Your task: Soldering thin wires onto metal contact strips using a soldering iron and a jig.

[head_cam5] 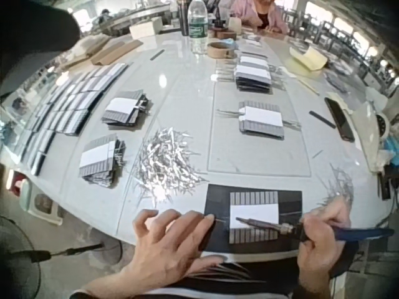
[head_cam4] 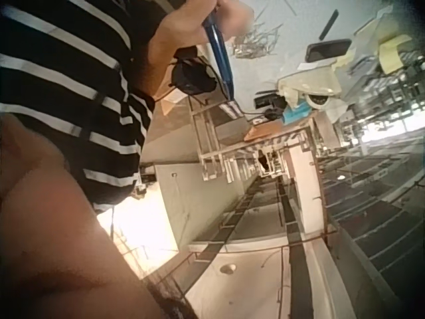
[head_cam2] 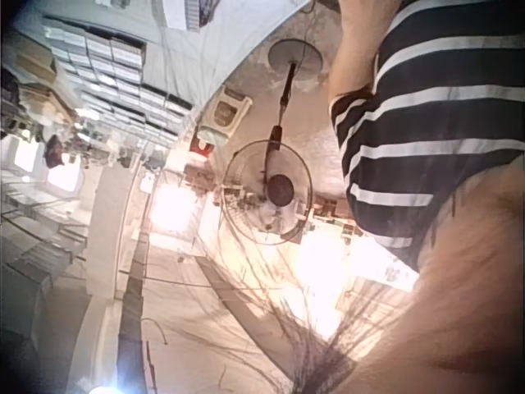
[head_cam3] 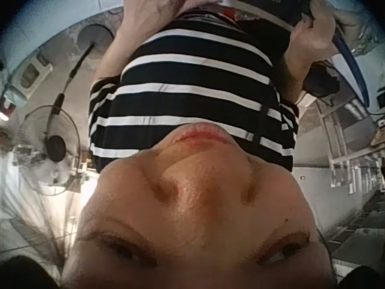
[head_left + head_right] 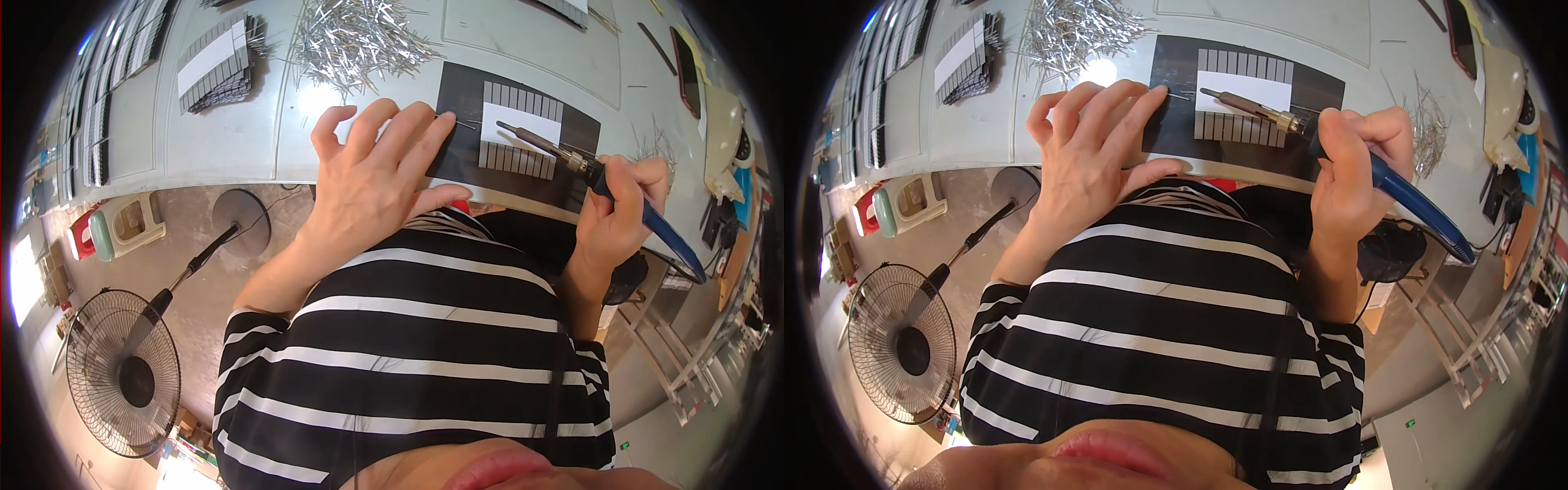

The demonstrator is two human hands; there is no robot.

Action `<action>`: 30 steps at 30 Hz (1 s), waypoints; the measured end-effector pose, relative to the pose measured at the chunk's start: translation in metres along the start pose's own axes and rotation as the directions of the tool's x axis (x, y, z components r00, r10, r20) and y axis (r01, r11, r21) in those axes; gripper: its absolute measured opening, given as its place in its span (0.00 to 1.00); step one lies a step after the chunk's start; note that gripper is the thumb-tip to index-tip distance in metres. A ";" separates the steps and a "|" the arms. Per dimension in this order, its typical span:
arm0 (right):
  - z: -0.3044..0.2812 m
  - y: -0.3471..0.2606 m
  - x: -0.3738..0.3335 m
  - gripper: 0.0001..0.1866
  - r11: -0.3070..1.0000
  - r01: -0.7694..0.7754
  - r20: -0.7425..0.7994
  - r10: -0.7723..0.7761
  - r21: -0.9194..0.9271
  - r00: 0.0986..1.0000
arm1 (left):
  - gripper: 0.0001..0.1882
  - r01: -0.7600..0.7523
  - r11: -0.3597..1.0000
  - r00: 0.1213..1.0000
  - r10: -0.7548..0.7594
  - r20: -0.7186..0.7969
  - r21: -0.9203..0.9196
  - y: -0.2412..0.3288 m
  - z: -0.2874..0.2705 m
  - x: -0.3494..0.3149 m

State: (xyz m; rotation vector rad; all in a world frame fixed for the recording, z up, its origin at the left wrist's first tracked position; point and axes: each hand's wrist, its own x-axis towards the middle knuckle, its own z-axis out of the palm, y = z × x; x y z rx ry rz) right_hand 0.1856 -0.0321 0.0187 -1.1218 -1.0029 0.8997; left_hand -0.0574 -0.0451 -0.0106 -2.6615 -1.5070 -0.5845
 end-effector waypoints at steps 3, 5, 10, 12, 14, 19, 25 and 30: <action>0.000 0.000 0.000 0.14 1.000 -0.001 0.001 0.001 0.007 1.000 | 0.34 0.012 1.000 1.000 -0.012 -0.015 0.022 0.001 0.002 -0.001; 0.001 0.001 0.000 0.14 1.000 -0.001 0.009 0.001 0.005 1.000 | 0.34 0.018 0.999 1.000 -0.018 -0.020 0.030 0.001 0.005 -0.004; 0.005 0.001 0.000 0.13 0.999 -0.017 0.029 0.017 -0.028 0.999 | 0.34 0.058 0.997 0.998 -0.056 -0.033 0.059 0.002 0.007 -0.006; 0.007 0.002 0.001 0.13 0.999 -0.013 0.037 0.014 -0.030 0.999 | 0.34 0.047 0.997 0.999 -0.046 -0.029 0.060 0.002 0.007 -0.006; 0.007 0.003 0.002 0.13 0.999 -0.008 0.033 0.009 -0.038 0.999 | 0.34 0.033 0.998 0.999 -0.032 -0.024 0.062 0.001 0.007 -0.006; 0.008 0.002 0.002 0.12 1.000 -0.025 0.060 0.026 -0.018 0.998 | 0.32 0.016 0.999 0.999 -0.015 -0.037 0.041 0.000 0.008 -0.005; 0.009 0.003 0.002 0.12 0.999 -0.023 0.063 0.025 -0.022 0.998 | 0.32 0.033 0.999 0.999 -0.032 -0.028 0.043 0.002 0.007 -0.004; 0.013 0.003 -0.001 0.13 0.997 0.051 0.114 -0.044 -0.062 0.992 | 0.32 0.034 0.999 0.999 -0.033 -0.035 0.042 0.003 0.008 -0.003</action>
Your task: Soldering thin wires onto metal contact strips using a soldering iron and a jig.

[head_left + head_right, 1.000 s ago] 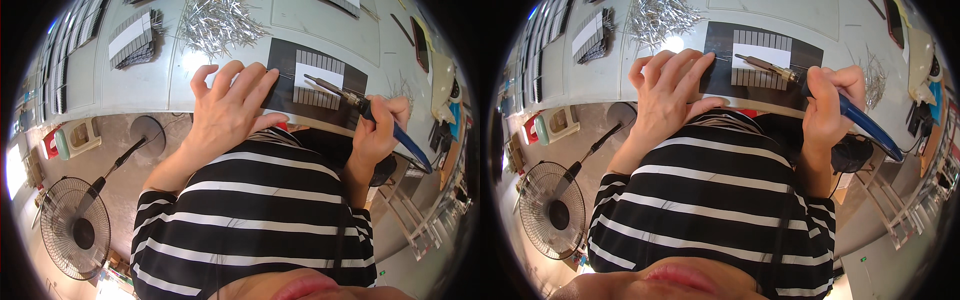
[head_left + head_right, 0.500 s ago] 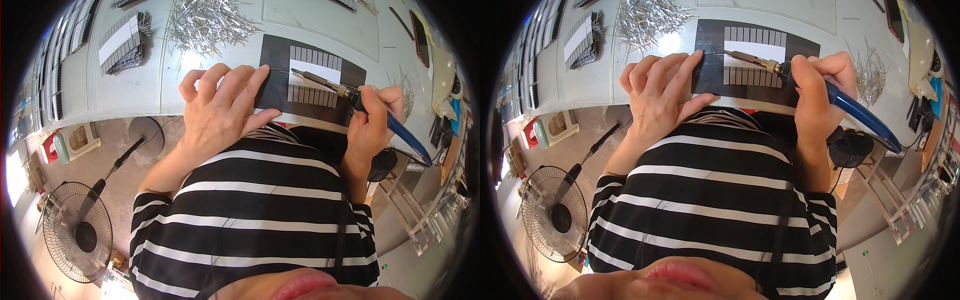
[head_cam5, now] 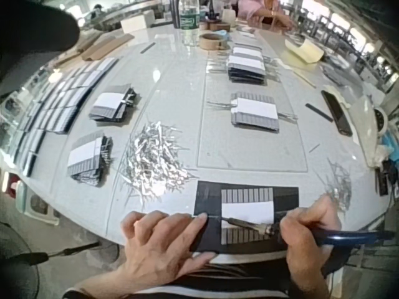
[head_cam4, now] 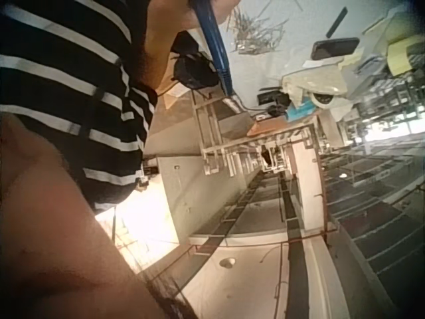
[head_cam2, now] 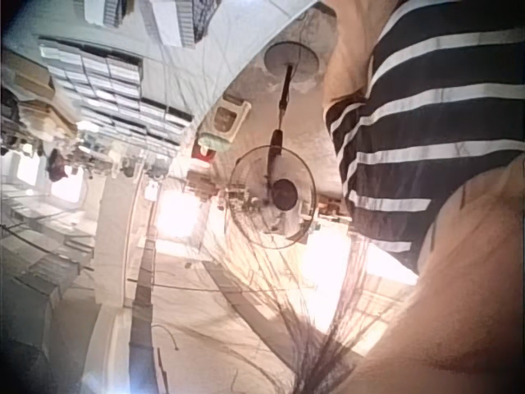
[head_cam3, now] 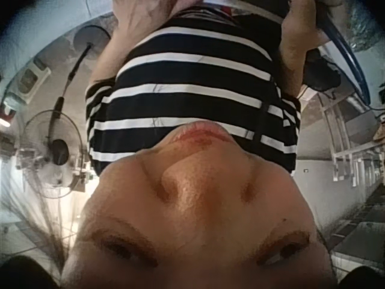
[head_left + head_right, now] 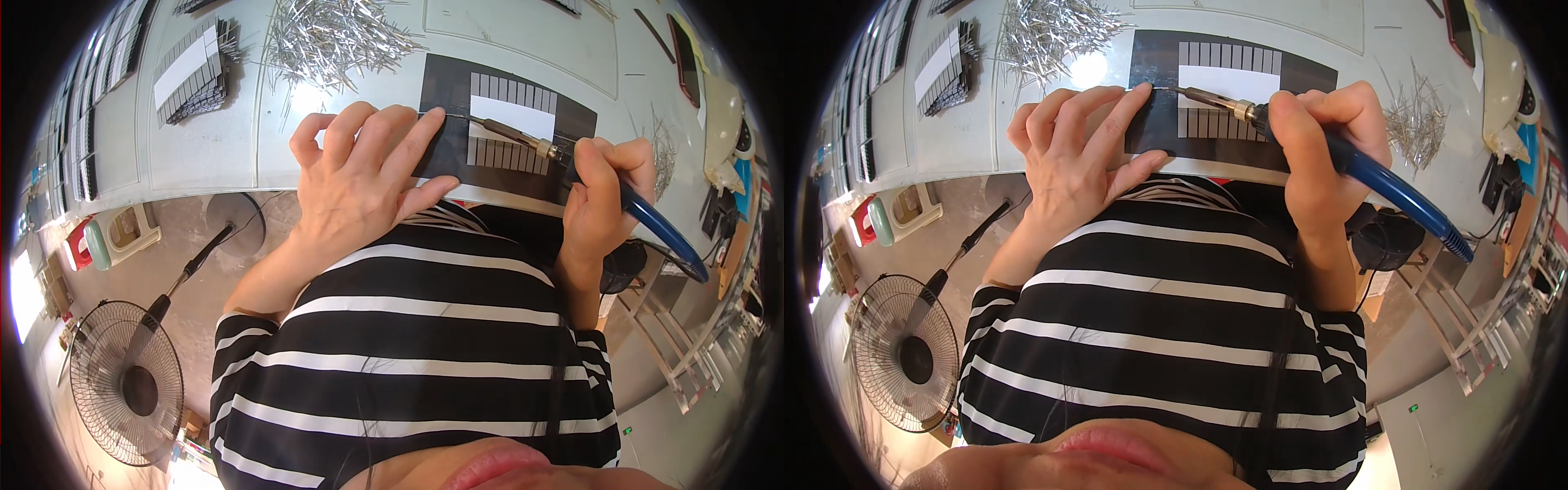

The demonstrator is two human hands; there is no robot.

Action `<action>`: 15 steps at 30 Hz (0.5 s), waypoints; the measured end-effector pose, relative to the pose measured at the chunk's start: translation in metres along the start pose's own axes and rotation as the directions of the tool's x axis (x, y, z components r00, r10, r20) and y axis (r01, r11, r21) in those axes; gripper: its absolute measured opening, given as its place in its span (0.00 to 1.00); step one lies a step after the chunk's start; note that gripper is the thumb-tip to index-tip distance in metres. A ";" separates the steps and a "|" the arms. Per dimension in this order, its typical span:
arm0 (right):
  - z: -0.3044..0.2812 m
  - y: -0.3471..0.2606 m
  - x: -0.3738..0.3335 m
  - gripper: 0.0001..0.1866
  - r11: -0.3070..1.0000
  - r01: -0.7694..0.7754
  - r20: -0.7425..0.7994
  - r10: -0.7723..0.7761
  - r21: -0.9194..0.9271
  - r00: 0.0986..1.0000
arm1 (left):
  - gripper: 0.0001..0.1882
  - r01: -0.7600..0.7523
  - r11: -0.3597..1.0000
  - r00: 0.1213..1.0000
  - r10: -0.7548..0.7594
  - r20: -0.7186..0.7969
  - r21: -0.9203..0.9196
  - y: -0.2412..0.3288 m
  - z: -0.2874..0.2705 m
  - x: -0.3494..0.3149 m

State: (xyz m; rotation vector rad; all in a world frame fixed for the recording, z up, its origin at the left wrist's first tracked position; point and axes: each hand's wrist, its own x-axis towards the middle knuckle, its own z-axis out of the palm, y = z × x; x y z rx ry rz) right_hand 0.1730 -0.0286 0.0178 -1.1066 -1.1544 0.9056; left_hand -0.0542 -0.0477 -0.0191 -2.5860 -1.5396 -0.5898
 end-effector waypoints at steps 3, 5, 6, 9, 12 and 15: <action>-0.001 0.003 0.002 0.13 0.997 0.080 0.076 -0.080 0.007 0.994 | 0.31 -0.003 1.000 1.000 0.003 -0.002 -0.001 0.000 -0.002 0.001; 0.001 0.003 0.002 0.13 0.996 0.086 0.086 -0.085 -0.009 0.993 | 0.31 -0.002 1.000 1.000 0.002 0.002 0.001 0.000 -0.002 0.001; 0.001 0.003 0.002 0.14 0.995 0.092 0.095 -0.089 -0.025 0.992 | 0.31 -0.003 1.000 1.000 0.003 -0.001 0.001 0.000 -0.002 0.000; 0.002 0.005 0.003 0.14 0.991 0.113 0.089 -0.107 -0.066 0.990 | 0.31 -0.003 1.000 1.000 0.003 -0.006 0.000 0.000 -0.002 0.001; 0.003 0.005 0.003 0.13 0.994 0.095 0.090 -0.090 -0.052 0.992 | 0.30 -0.004 1.000 1.000 0.004 -0.006 0.003 0.000 -0.001 0.001; 0.003 0.005 0.003 0.13 0.996 0.090 0.094 -0.089 -0.004 0.992 | 0.30 -0.004 1.000 1.000 0.005 -0.011 0.005 0.000 -0.003 0.001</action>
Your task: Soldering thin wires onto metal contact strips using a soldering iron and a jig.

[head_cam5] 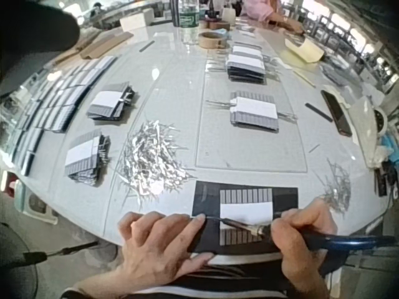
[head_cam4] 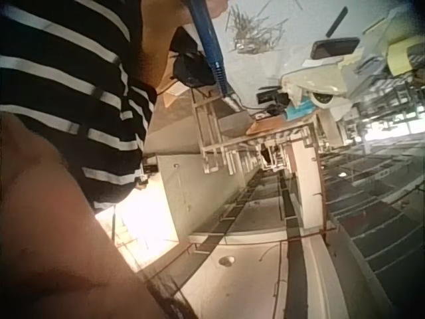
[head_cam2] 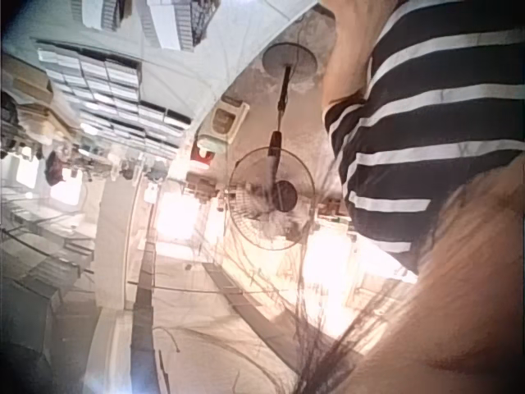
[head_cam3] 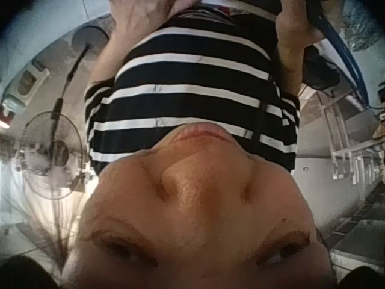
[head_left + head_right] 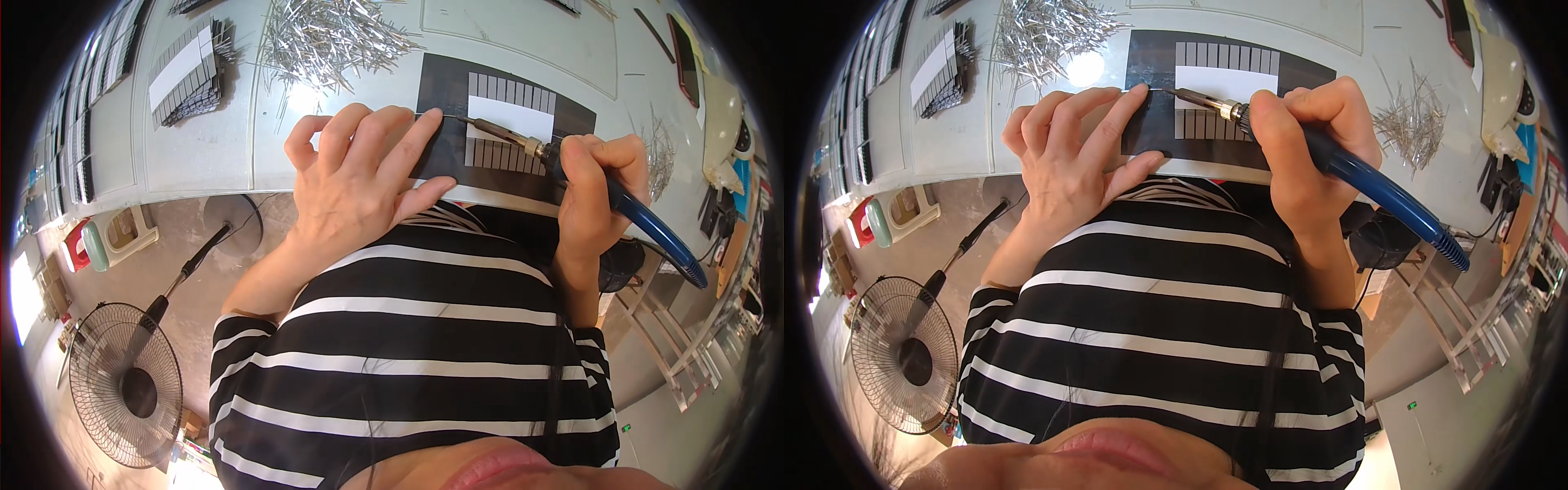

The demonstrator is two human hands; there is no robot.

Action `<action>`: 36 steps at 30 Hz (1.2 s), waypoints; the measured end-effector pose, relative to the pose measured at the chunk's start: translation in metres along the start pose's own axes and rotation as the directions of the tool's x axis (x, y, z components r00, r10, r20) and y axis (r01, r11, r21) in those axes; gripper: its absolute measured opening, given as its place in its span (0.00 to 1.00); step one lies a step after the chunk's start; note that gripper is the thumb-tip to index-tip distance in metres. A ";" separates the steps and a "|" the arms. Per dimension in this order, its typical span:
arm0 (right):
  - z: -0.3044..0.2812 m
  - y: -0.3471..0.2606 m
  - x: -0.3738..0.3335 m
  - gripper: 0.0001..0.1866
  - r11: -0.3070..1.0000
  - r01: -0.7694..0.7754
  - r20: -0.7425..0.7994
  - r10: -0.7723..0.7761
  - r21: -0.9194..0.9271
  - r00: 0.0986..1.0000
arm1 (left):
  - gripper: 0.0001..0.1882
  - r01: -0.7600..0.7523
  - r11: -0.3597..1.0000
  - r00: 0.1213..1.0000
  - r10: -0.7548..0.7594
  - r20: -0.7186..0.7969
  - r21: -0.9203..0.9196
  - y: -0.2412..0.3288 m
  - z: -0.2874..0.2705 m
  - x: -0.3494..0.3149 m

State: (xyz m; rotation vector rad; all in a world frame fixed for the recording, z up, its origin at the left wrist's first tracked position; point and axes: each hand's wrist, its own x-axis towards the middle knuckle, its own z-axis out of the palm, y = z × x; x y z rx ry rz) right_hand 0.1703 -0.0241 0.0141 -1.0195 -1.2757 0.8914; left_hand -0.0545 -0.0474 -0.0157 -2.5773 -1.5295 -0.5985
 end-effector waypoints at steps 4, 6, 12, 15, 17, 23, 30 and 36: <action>-0.001 0.002 0.000 0.13 1.000 0.016 0.016 -0.016 -0.020 1.000 | 0.30 0.002 1.000 1.000 -0.002 -0.002 0.000 0.000 0.000 0.001; -0.001 0.002 -0.001 0.13 1.000 0.002 0.011 -0.002 -0.016 1.000 | 0.30 0.002 1.000 1.000 -0.002 -0.006 0.000 0.000 0.001 0.000; 0.000 0.001 -0.001 0.13 0.998 -0.013 -0.002 0.013 -0.063 1.000 | 0.29 0.001 1.000 1.000 -0.001 -0.012 0.004 0.000 0.001 0.000; 0.001 -0.001 0.000 0.13 0.998 -0.009 0.002 0.009 -0.058 1.000 | 0.29 -0.002 1.000 1.000 0.002 -0.015 0.005 0.000 0.001 0.000; -0.002 0.000 0.000 0.13 0.992 0.048 0.033 -0.045 -0.119 0.998 | 0.30 0.000 1.000 1.000 0.000 -0.015 0.006 0.000 0.002 -0.001; -0.003 -0.005 0.004 0.13 0.951 0.160 0.136 -0.128 -0.265 0.982 | 0.31 0.000 1.000 1.000 0.000 -0.015 0.006 0.000 0.001 0.000; -0.003 -0.006 0.007 0.13 0.990 -0.112 -0.006 0.112 -0.081 0.994 | 0.34 0.033 0.999 0.999 -0.033 -0.005 -0.039 0.000 0.004 0.000; -0.004 -0.008 0.006 0.14 0.992 -0.120 -0.055 0.118 -0.037 0.991 | 0.34 0.035 0.998 0.999 -0.035 -0.013 -0.048 -0.001 0.004 0.001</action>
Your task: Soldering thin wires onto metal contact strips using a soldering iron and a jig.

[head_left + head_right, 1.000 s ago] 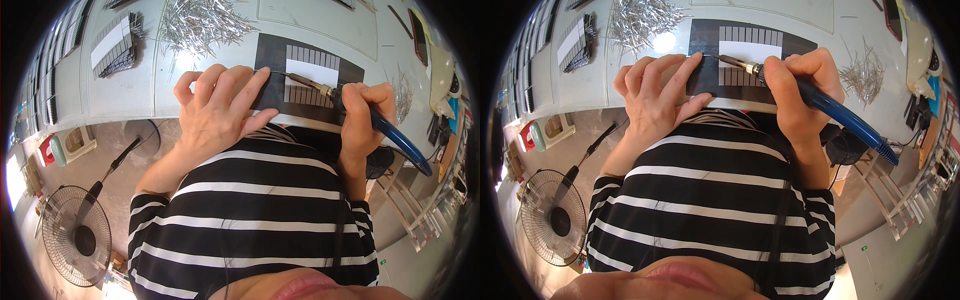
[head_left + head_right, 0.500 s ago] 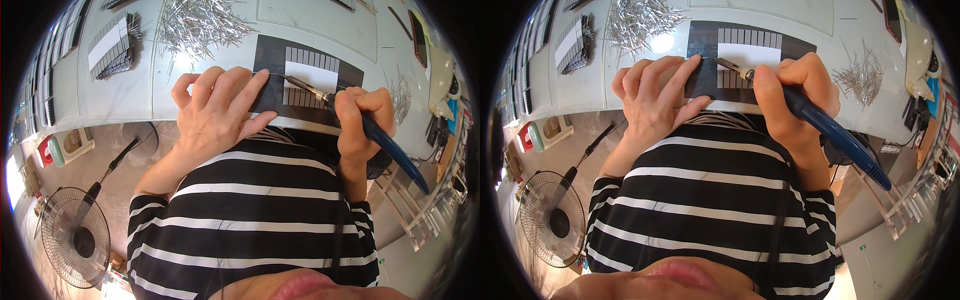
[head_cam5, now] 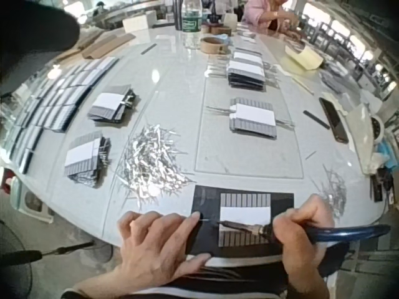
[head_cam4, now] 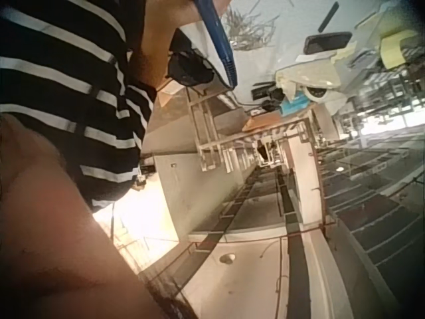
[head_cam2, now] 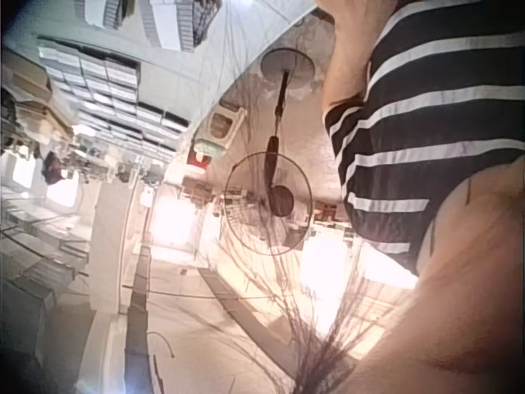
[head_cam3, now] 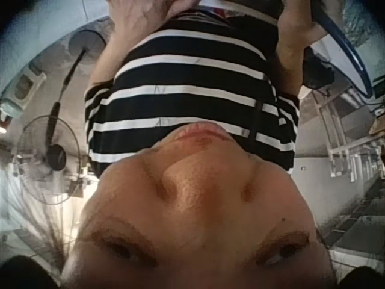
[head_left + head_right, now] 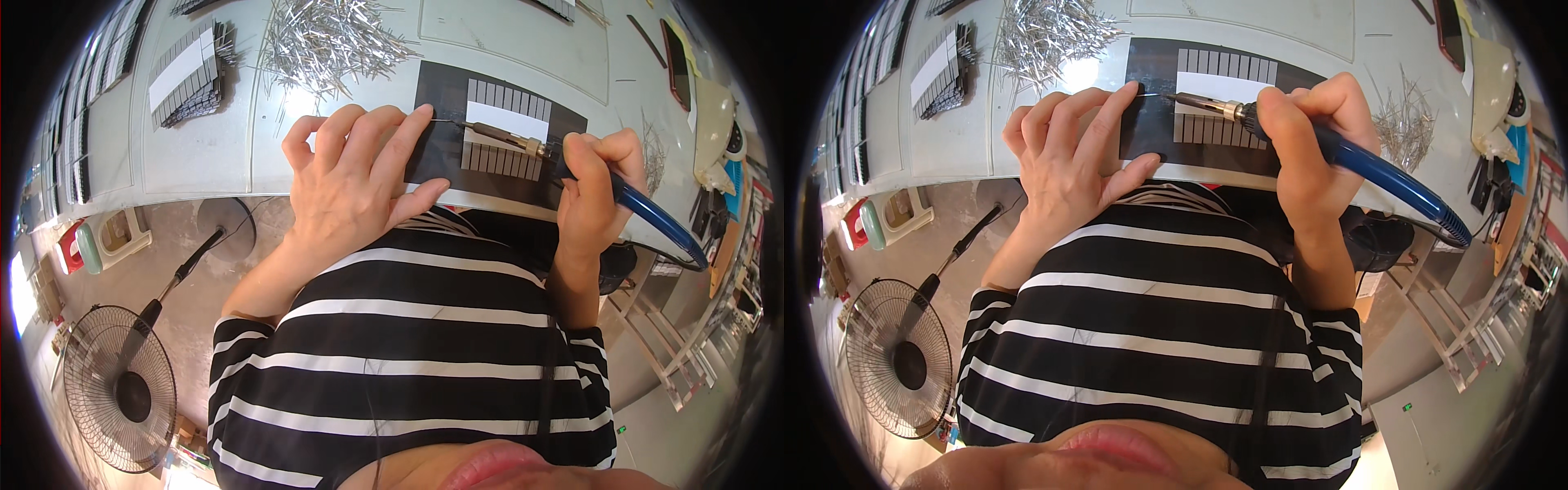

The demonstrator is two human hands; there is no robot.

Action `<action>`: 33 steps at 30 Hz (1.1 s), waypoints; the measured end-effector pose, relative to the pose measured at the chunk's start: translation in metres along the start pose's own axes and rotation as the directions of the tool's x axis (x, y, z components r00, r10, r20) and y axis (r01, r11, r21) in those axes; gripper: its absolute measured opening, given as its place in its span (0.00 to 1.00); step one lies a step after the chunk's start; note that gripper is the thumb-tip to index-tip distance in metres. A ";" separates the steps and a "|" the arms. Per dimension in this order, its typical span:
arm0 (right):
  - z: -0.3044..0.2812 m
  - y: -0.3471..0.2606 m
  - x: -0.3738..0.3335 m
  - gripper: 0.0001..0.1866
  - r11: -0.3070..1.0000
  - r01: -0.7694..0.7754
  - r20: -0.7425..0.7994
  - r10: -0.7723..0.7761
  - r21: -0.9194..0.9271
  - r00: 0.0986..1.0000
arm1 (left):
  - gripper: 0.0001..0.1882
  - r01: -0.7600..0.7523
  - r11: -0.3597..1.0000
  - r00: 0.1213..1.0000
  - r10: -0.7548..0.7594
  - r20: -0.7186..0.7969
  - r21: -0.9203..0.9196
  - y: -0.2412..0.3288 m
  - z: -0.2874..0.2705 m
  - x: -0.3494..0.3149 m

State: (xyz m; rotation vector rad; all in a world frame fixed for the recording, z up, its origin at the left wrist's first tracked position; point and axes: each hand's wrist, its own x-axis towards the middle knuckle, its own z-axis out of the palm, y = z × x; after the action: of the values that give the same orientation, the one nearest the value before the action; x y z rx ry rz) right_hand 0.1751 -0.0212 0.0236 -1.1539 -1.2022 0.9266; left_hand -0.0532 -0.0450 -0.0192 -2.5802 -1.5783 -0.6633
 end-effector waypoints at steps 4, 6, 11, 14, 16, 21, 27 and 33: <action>0.005 0.001 0.000 0.14 0.996 -0.029 0.035 0.026 0.079 0.999 | 0.33 0.007 1.000 1.000 -0.007 0.007 0.000 0.000 -0.001 0.000; 0.006 0.002 0.001 0.14 0.999 -0.014 0.037 0.012 0.034 0.999 | 0.33 0.010 1.000 1.000 -0.010 0.004 0.002 0.000 0.000 -0.001; 0.004 0.004 0.001 0.15 1.000 0.005 0.062 -0.007 0.025 0.998 | 0.32 0.013 1.000 1.000 -0.013 0.011 0.010 0.001 -0.001 0.001; 0.007 0.004 -0.002 0.15 0.999 0.025 0.062 -0.027 0.029 0.998 | 0.31 0.010 1.000 1.000 -0.010 -0.018 0.002 0.000 -0.001 0.001; 0.010 0.002 -0.004 0.15 0.999 0.037 0.046 -0.038 0.020 0.998 | 0.31 0.008 1.000 1.000 -0.008 -0.026 0.009 0.001 -0.002 0.001; 0.008 0.000 -0.003 0.14 0.967 0.149 0.101 -0.130 -0.205 0.986 | 0.29 0.020 1.000 1.000 -0.020 -0.006 -0.007 0.000 -0.001 0.001; 0.005 -0.003 -0.003 0.12 1.000 0.026 -0.064 -0.027 -0.007 0.998 | 0.29 0.031 0.999 0.999 -0.031 0.019 -0.027 -0.001 -0.002 0.001; -0.039 0.015 -0.010 0.10 0.989 0.138 -0.311 -0.115 0.054 0.943 | 0.33 0.026 0.995 1.000 -0.026 0.004 -0.094 -0.003 -0.008 0.005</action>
State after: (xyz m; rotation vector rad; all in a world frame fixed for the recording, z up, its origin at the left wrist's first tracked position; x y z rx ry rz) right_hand 0.2129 -0.0346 0.0073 -1.1004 -0.9669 0.6605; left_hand -0.0571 -0.0416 -0.0104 -2.6318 -1.6220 -0.7542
